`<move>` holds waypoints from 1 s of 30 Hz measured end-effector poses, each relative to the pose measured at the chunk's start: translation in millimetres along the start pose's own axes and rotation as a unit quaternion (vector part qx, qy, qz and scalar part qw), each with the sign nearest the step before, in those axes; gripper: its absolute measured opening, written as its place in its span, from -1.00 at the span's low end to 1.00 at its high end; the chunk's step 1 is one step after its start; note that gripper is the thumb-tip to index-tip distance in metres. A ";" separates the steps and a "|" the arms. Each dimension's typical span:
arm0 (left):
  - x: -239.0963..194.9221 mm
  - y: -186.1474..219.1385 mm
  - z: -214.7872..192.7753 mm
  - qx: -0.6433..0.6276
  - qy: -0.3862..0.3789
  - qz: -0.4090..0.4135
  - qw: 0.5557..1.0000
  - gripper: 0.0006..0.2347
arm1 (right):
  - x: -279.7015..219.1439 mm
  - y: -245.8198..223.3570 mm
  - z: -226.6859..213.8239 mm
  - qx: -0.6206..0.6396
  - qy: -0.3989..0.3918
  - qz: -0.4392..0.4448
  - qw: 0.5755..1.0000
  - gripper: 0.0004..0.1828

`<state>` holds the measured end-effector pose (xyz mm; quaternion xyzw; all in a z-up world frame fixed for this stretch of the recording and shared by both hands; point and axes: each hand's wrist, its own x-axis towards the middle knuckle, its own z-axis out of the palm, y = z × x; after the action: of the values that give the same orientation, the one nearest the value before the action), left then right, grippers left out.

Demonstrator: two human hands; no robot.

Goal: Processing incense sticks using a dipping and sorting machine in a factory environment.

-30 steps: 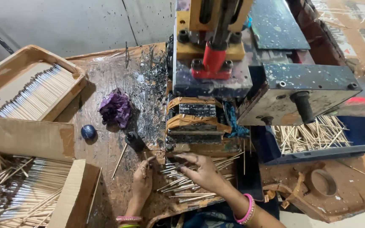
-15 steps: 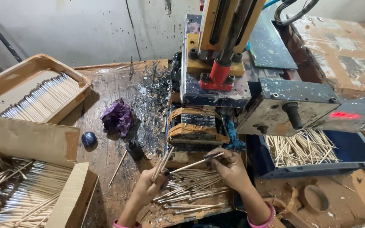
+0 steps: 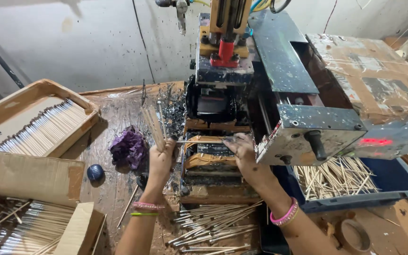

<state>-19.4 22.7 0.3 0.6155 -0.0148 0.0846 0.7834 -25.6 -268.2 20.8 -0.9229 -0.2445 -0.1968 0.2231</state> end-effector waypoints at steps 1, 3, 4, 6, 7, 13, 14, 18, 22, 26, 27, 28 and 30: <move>6.8 -5.6 6.1 0.001 0.005 0.006 1.000 -0.68 | 0.2 12.2 8.4 -0.039 0.075 -0.069 0.994 -0.36; 12.9 -14.0 14.8 0.004 0.012 0.008 1.000 -0.71 | -6.8 4.1 0.8 -0.076 0.148 -0.134 0.977 -0.34; 12.0 -16.7 17.8 -0.032 0.014 -0.003 0.999 -0.72 | -13.1 -14.9 -15.5 -0.118 0.145 -0.116 0.976 -0.39; 10.3 -16.5 22.0 -0.065 0.018 -0.016 0.998 -0.73 | -22.7 -36.3 -31.3 -0.158 0.141 -0.096 0.973 -0.43; 9.3 -13.4 23.4 -0.089 0.020 -0.027 0.995 -0.74 | -26.4 -39.1 -30.7 -0.150 0.108 -0.044 0.982 -0.43; 8.3 -16.8 29.3 -0.066 0.050 -0.061 0.995 -0.73 | -33.4 -30.0 -10.9 -0.106 0.130 0.016 0.986 -0.35; 7.1 -22.7 28.7 -0.050 0.059 -0.058 0.995 -0.70 | -35.9 -27.6 -7.0 -0.104 0.146 0.012 0.984 -0.34; 9.5 -34.0 30.8 -0.075 0.053 -0.009 0.996 -0.69 | -39.3 -22.0 -2.6 -0.063 0.143 0.026 0.987 -0.33; 5.3 -29.2 31.2 -0.047 0.083 -0.007 0.995 -0.69 | -39.9 -14.0 4.8 -0.065 0.177 -0.037 0.981 -0.34; 5.5 -29.2 26.6 -0.055 0.089 0.017 0.994 -0.75 | -33.4 -24.2 0.8 -0.021 0.133 0.010 0.991 -0.43; 2.7 -17.1 29.8 -0.042 0.083 0.012 0.996 -0.75 | -30.8 -31.8 -5.3 -0.013 0.137 0.023 0.990 -0.43; -2.5 -7.6 35.0 -0.056 0.085 0.006 0.995 -0.77 | -30.8 -37.5 -12.3 0.006 0.142 0.028 0.990 -0.53; -2.5 -5.3 37.0 -0.065 0.082 -0.002 0.994 -0.76 | -27.6 -43.2 -20.8 0.025 0.151 0.041 0.987 -0.63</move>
<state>-18.0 -14.5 3.8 0.5539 0.0454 0.1316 0.8209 -76.3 -255.1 38.5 -0.8860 -0.1754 -0.3181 0.2883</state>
